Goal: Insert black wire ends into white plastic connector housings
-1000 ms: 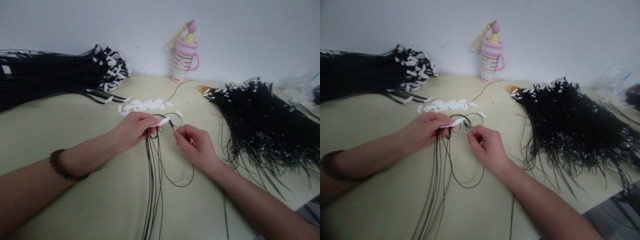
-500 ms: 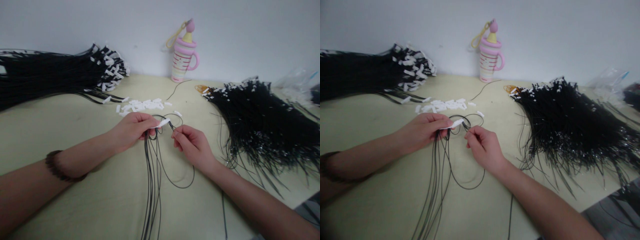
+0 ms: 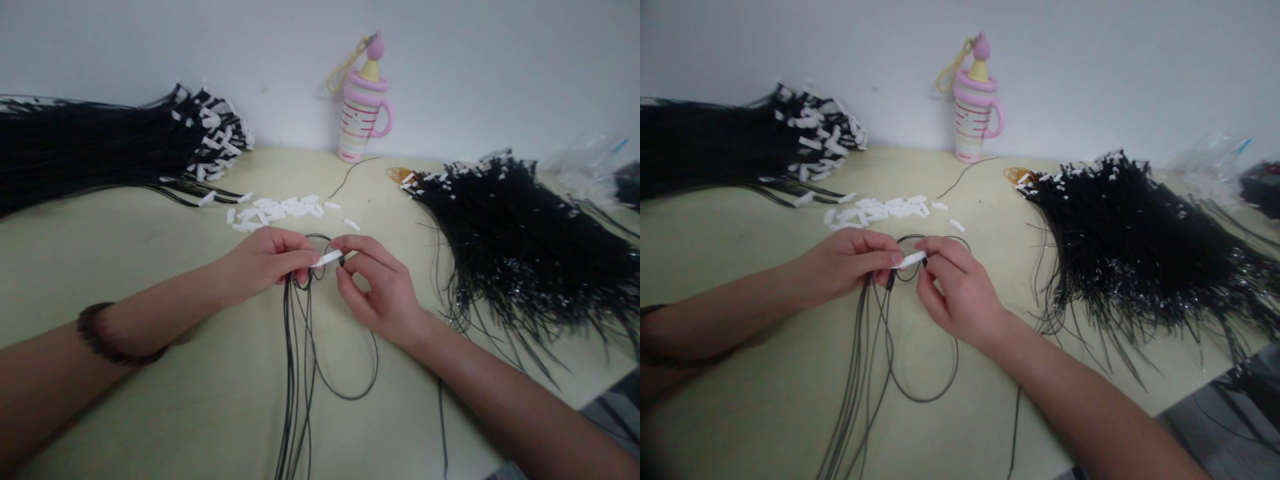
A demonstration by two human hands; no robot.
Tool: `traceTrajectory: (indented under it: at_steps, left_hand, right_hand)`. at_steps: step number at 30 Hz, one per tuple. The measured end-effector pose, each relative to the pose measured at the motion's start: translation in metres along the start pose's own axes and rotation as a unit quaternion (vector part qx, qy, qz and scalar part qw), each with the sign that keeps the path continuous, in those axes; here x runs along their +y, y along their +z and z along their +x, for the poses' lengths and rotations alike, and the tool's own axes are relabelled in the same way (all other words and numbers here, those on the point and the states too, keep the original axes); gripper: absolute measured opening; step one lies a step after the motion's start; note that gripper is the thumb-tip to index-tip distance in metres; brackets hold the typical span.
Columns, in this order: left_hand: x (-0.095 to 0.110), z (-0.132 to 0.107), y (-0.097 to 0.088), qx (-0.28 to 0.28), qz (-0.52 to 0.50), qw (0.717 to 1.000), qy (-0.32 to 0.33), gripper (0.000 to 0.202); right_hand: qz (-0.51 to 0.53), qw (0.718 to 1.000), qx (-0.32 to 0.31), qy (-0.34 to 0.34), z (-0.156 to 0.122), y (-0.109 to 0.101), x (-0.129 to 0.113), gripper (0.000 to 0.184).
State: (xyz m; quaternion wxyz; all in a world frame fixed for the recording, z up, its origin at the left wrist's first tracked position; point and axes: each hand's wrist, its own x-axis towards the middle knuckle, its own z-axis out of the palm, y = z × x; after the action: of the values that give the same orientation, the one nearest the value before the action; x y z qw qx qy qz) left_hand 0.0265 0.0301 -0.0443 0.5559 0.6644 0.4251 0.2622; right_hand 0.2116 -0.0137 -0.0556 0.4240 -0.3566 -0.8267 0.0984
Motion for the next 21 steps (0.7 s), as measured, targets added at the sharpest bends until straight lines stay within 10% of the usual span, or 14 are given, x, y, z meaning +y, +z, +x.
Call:
traceTrajectory:
  at_steps: [13,18,21]
  left_hand:
    - [0.001,0.0,0.003,0.022,-0.011,1.0,-0.013,0.02]
    - [0.011,0.001,-0.009,0.101,-0.172,0.98,-0.007,0.017]
    - [0.024,-0.004,-0.021,0.091,-0.295,0.951,0.003,0.01]
  right_hand:
    - [0.02,1.0,0.003,0.02,0.0,0.001,0.002,0.009]
    - [0.009,0.996,0.041,0.076,0.001,-0.009,0.007,0.008]
    - [0.146,0.968,-0.061,0.192,0.002,-0.012,0.012,0.012]
